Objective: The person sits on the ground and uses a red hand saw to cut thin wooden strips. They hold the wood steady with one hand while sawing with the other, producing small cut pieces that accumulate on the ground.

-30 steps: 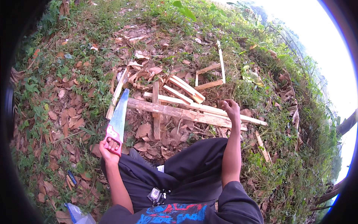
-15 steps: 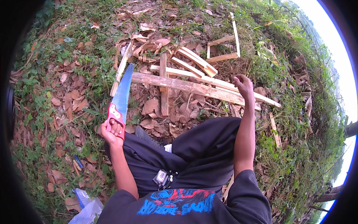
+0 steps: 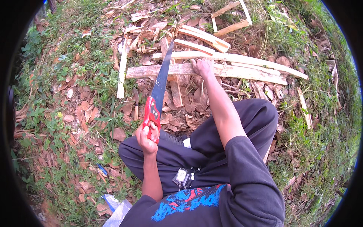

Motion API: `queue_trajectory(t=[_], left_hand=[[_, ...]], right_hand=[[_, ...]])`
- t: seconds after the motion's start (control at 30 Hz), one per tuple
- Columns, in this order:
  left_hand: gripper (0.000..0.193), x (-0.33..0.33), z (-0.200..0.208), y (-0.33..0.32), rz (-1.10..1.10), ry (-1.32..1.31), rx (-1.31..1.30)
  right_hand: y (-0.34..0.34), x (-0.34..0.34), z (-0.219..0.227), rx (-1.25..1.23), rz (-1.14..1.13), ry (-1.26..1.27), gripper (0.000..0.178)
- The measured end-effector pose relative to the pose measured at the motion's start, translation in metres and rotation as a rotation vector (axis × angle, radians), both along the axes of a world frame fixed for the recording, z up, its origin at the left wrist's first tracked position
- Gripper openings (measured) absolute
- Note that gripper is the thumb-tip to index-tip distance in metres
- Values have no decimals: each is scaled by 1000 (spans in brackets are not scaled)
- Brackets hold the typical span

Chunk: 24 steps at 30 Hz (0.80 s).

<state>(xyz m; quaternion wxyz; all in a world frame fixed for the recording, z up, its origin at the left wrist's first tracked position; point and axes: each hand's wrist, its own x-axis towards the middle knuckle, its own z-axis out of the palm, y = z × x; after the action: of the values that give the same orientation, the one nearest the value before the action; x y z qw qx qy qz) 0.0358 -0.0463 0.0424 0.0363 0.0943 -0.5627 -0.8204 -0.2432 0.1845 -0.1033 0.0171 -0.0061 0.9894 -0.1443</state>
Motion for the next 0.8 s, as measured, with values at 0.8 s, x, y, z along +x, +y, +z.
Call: queue_trajectory(t=[0.8], left_hand=[[27,-22,-16,27,-88,-101,-122]], right_hand=[[-1,-4,-38,63,-1,211,30]])
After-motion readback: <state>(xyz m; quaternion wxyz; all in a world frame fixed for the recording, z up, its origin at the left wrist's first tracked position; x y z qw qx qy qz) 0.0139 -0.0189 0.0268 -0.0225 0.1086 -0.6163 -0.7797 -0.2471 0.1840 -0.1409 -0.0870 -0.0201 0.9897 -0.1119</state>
